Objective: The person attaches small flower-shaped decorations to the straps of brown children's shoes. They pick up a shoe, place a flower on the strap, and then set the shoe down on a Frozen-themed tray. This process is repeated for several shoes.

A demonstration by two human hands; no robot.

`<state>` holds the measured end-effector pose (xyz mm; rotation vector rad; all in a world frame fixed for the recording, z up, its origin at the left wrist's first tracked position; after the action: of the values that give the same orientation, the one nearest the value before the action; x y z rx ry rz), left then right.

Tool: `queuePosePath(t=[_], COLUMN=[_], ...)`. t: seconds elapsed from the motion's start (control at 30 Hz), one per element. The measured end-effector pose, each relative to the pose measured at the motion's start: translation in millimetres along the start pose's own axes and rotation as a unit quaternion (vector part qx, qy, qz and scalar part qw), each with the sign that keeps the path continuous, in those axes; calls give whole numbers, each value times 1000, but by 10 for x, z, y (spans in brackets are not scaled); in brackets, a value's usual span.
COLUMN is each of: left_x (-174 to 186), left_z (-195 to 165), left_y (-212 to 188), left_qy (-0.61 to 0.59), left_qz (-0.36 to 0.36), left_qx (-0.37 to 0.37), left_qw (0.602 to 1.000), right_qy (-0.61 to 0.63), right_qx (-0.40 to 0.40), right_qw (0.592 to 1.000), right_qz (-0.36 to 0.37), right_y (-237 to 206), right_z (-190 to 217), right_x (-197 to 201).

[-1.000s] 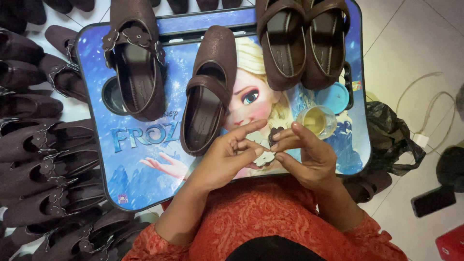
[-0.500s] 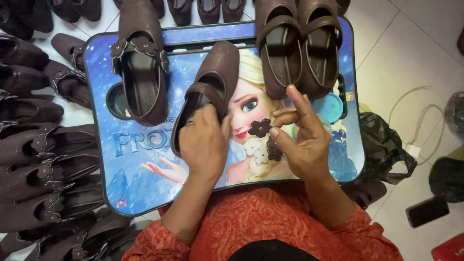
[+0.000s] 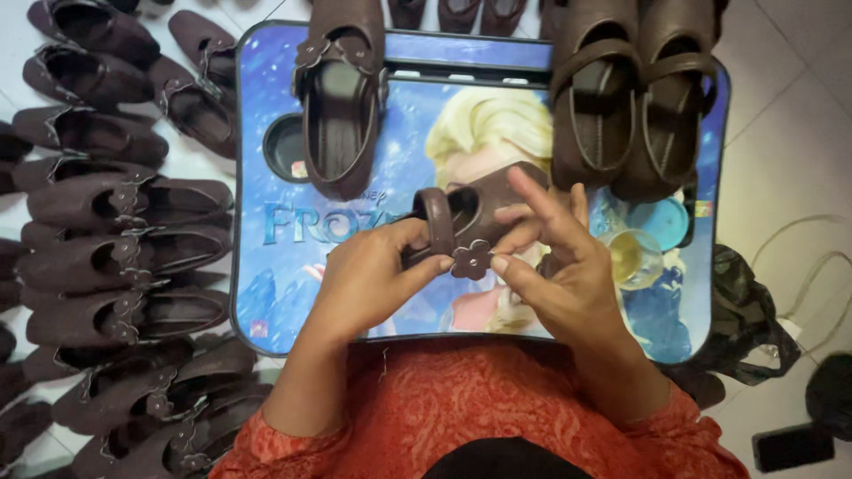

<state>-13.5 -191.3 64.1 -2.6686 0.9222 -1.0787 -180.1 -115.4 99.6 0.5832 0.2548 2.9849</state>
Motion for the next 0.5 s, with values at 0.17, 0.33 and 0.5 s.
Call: queuePosePath(t=[0.17,0.33,0.5], left_x=[-13,20,12], left_z=[89,157,173], left_y=[35,118,142], left_qy=[-8,-14,-30], left_qz=[37,51,55], left_qx=[-26,-1,9], left_qw=[999,999,998], right_qy=[-38,102,78], right_qx=[-6,-110,-88], right_qw=[999,989,993], right_qz=[34,1,2], right_y=[116,92,102], right_z=[-83,-367,-425], right_x=[-269,-344,-375])
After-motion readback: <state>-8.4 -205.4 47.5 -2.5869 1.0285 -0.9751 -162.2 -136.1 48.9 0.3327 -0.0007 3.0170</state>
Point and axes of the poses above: each hand's wrist, its own y-axis towards the middle knuckle, its own x-axis out of the back of the hand, z = x × y, the point moved 10 cm from there along y, towards the middle knuckle, and after that the axes turned 5 degrees about x, right-handed, at the moved point
